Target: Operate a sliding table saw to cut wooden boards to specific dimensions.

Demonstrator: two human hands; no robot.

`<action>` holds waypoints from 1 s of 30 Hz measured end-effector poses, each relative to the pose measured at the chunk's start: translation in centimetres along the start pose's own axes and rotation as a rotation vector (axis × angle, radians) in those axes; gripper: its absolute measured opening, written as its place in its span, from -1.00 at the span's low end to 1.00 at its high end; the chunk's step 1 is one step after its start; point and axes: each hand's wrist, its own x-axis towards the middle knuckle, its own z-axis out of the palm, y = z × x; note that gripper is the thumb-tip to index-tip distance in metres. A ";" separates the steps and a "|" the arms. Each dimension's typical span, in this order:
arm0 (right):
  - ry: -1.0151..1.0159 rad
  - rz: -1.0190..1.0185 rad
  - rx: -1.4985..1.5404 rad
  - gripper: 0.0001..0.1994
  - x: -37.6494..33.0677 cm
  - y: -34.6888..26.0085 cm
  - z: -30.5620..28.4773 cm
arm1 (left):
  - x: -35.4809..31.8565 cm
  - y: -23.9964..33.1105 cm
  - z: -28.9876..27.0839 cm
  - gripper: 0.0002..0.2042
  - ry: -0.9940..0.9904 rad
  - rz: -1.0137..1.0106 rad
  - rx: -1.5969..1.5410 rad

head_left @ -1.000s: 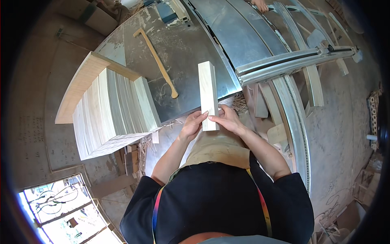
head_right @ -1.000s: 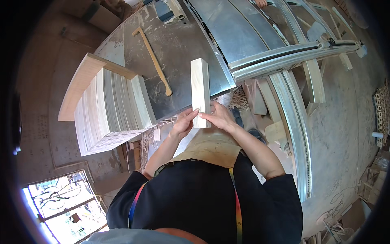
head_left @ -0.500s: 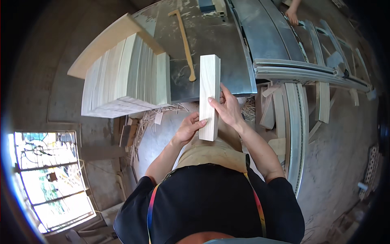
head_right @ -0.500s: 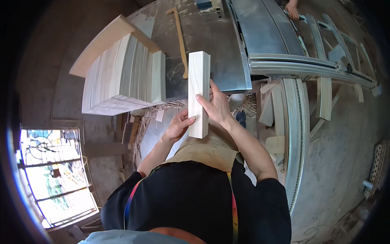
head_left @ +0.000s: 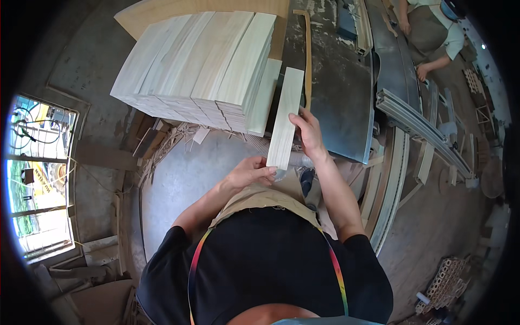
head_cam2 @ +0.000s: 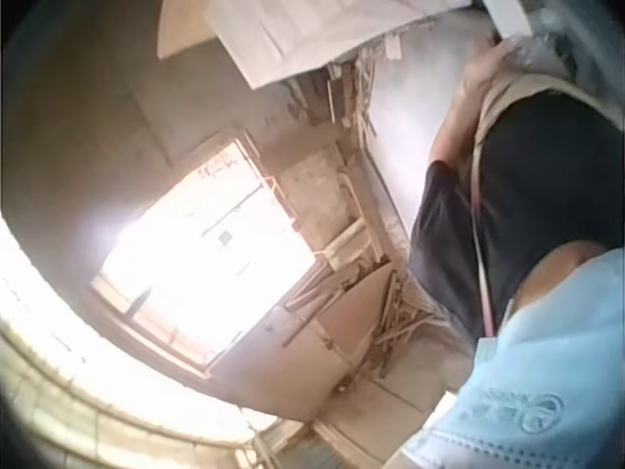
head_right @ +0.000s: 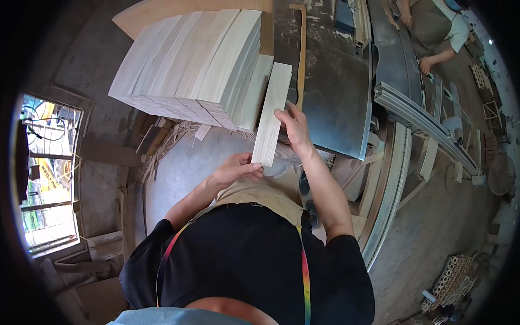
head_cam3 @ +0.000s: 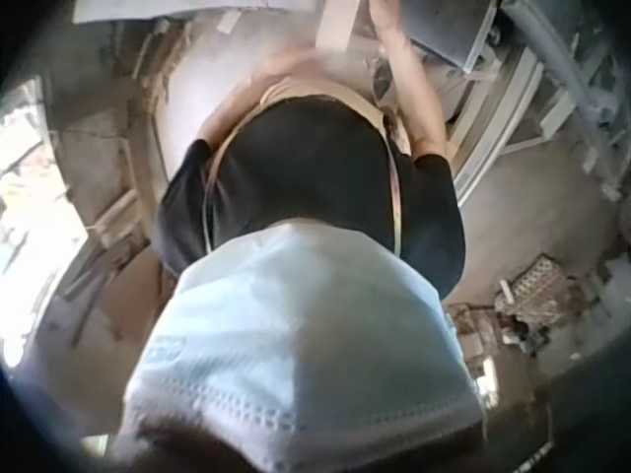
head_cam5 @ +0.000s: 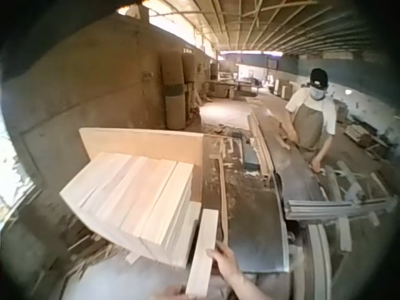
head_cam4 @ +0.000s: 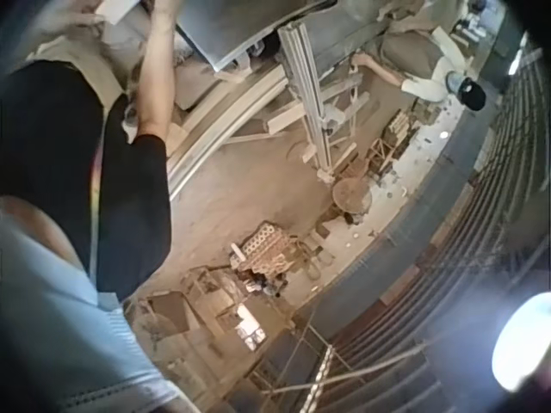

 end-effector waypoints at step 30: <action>0.167 -0.152 -0.450 -0.20 -1.5 12.5 4.8 | -7.2 -14.7 1.9 -0.73 0.353 0.533 -0.626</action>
